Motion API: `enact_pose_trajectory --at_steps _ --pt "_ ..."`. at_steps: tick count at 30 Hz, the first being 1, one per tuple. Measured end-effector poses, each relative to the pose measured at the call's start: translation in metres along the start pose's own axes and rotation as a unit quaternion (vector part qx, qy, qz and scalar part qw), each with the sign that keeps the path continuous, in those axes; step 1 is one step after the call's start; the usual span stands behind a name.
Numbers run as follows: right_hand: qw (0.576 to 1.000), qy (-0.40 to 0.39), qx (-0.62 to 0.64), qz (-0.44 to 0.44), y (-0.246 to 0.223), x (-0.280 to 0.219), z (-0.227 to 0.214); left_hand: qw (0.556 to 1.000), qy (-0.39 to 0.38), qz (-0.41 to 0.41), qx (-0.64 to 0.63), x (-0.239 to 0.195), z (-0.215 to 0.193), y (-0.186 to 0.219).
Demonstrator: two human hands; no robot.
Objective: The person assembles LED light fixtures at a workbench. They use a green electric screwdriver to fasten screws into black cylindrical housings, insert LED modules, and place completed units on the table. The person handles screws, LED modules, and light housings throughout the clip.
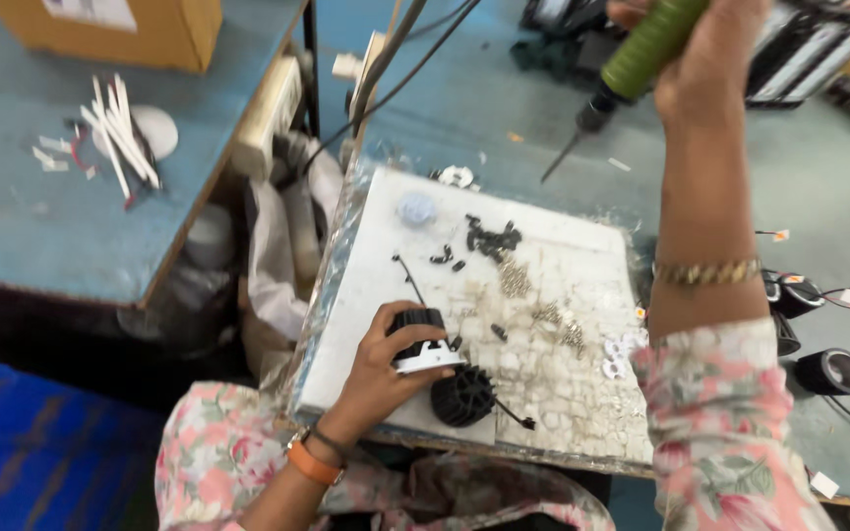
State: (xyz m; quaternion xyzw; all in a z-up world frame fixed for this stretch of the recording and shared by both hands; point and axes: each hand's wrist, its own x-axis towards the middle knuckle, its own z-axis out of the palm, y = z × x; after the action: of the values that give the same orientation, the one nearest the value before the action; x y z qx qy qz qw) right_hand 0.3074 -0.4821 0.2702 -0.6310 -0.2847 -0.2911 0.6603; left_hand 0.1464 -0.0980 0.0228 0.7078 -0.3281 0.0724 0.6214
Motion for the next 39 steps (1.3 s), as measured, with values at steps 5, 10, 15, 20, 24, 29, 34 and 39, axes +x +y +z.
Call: enact_pose_trajectory --at_steps 5,10,15,20,24,29,34,39 --pt "0.989 0.062 0.117 0.059 -0.056 -0.098 0.058 0.999 -0.019 -0.004 -0.030 -0.004 -0.001 -0.001" --pt "0.992 -0.002 0.127 0.004 -0.102 -0.155 0.090 0.999 0.008 -0.018 -0.046 -0.005 0.004 0.008" --pt "0.986 0.001 0.164 0.005 -0.118 -0.202 0.105 0.999 0.039 -0.001 -0.014 -0.008 0.019 0.013" --pt "0.994 0.019 0.106 -0.001 -0.119 -0.224 0.107 0.998 0.053 -0.015 -0.024 -0.008 0.019 0.008" --pt "0.991 0.016 0.128 0.022 -0.121 -0.223 0.110 0.997 0.049 -0.037 -0.044 -0.007 0.018 0.005" --pt "0.993 0.055 0.105 0.005 -0.121 -0.228 0.121 0.997 0.053 -0.044 -0.043 -0.008 0.020 0.003" --pt "0.996 0.039 0.078 -0.010 -0.116 -0.223 0.115 0.997 0.058 -0.037 -0.043 -0.009 0.021 0.001" --pt "0.995 0.067 0.078 0.007 -0.118 -0.231 0.104 0.997 0.060 -0.033 -0.044 -0.009 0.020 0.002"
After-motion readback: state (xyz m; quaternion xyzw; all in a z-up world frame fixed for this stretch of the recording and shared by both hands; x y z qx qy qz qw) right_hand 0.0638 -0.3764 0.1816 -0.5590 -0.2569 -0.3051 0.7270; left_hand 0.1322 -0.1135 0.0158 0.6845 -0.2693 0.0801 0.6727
